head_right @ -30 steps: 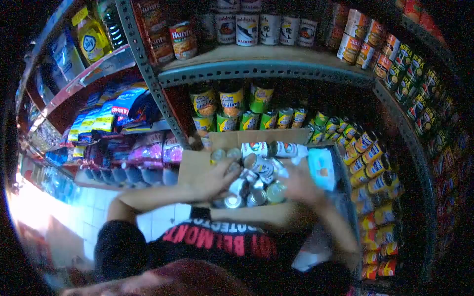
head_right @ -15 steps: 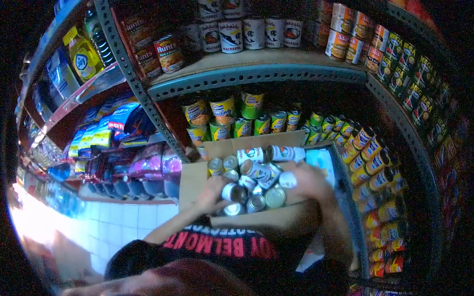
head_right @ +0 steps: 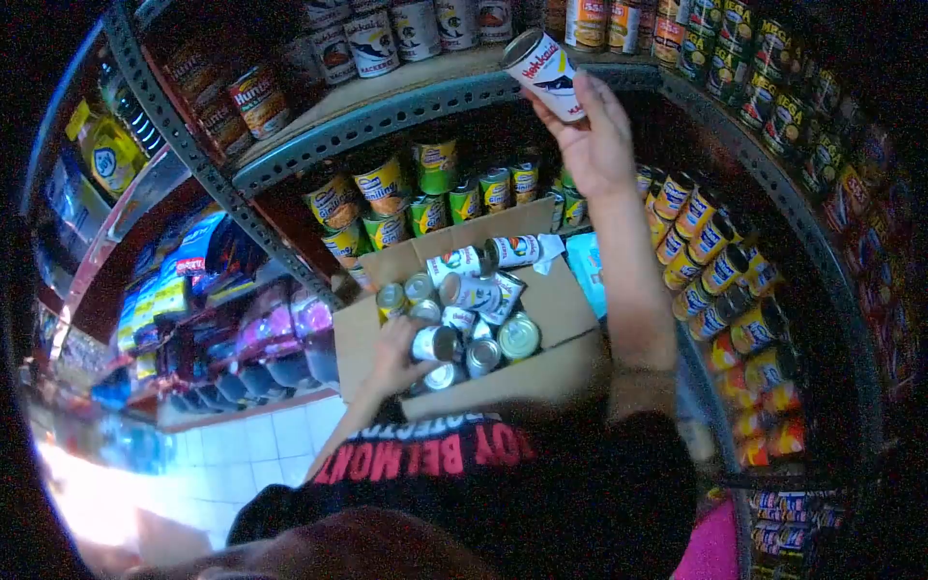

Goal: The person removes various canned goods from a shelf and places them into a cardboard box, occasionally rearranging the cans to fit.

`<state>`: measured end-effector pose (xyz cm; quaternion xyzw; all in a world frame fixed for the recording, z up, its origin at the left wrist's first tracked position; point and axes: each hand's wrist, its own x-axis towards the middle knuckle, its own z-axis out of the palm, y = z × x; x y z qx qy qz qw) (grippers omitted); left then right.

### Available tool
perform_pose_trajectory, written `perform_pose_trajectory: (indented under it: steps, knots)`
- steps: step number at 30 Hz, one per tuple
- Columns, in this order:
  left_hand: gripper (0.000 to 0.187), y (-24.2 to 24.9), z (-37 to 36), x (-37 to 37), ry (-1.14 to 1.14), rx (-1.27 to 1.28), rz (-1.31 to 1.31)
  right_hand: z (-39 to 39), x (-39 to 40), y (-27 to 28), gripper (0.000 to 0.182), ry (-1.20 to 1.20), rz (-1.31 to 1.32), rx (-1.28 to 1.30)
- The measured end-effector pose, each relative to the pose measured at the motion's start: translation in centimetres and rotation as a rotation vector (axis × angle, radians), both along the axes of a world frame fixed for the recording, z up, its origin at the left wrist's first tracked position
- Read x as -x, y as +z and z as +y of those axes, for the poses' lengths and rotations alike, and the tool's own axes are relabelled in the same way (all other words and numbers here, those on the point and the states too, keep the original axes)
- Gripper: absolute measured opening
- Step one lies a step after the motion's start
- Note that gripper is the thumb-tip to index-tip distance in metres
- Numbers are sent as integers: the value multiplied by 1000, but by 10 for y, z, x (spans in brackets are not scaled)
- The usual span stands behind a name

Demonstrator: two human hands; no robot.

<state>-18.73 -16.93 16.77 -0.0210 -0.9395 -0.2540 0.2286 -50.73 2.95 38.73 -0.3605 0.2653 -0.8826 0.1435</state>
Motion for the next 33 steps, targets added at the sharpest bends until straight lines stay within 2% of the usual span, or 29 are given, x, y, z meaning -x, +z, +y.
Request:
perform_pose_trajectory:
  steps: [2,4,5,8,10,12,13,16,18,19,20,21,23,24,26,27,29,30,31,33]
  knots:
    - [65,0,0,0,-11,-8,7,-9,-9,-5,49,120,-140,47]
    - [65,1,-1,0,-9,2,7,-12,-16,-7,49,274,-216,94]
    - [65,0,-2,0,-11,1,6,-12,-18,-5,52,403,-274,136]
    - [65,-4,-3,1,-36,-15,32,-16,-29,5,55,505,-410,206]
    - [65,-5,-3,0,-20,-14,30,-19,-28,11,57,502,-398,212]
    - [66,-6,-3,0,-17,-23,37,-23,-24,18,58,482,-267,146]
    - [66,-6,-3,0,-15,-32,35,-27,-36,27,56,350,-240,82]
    - [65,-7,-3,-1,-19,-32,42,-38,-16,49,48,320,-17,18]
    - [65,-5,-2,-1,-14,-37,28,-49,16,70,43,204,255,-34]
    - [65,-4,-2,-2,-11,-34,32,-58,11,83,41,-60,366,-58]
    - [64,-4,-2,-2,-15,-34,31,-72,42,91,43,-209,453,-120]
    - [64,-4,-2,-2,-19,-33,33,-82,62,99,43,-502,707,-213]
    - [64,-6,-4,-2,-20,-27,47,-104,39,128,65,-675,536,-196]
    - [64,-5,-4,-2,-22,-25,50,-116,50,136,69,-835,693,-124]
    - [63,-3,-4,-2,-22,-27,55,-120,56,158,73,-1121,885,-353]
    - [62,-4,-4,-2,-22,-32,54,-129,61,167,75,-1126,849,-424]
    - [61,-5,-3,-2,-17,-34,52,-148,99,179,77,-1019,990,-387]
    - [61,-6,-4,-1,-18,-36,51,-170,128,182,81,-1318,943,-500]
    - [63,-7,-4,-1,-19,-42,67,-181,143,189,81,-1317,944,-503]
    - [65,-8,-6,0,-17,-48,87,-202,178,202,93,-950,755,-748]
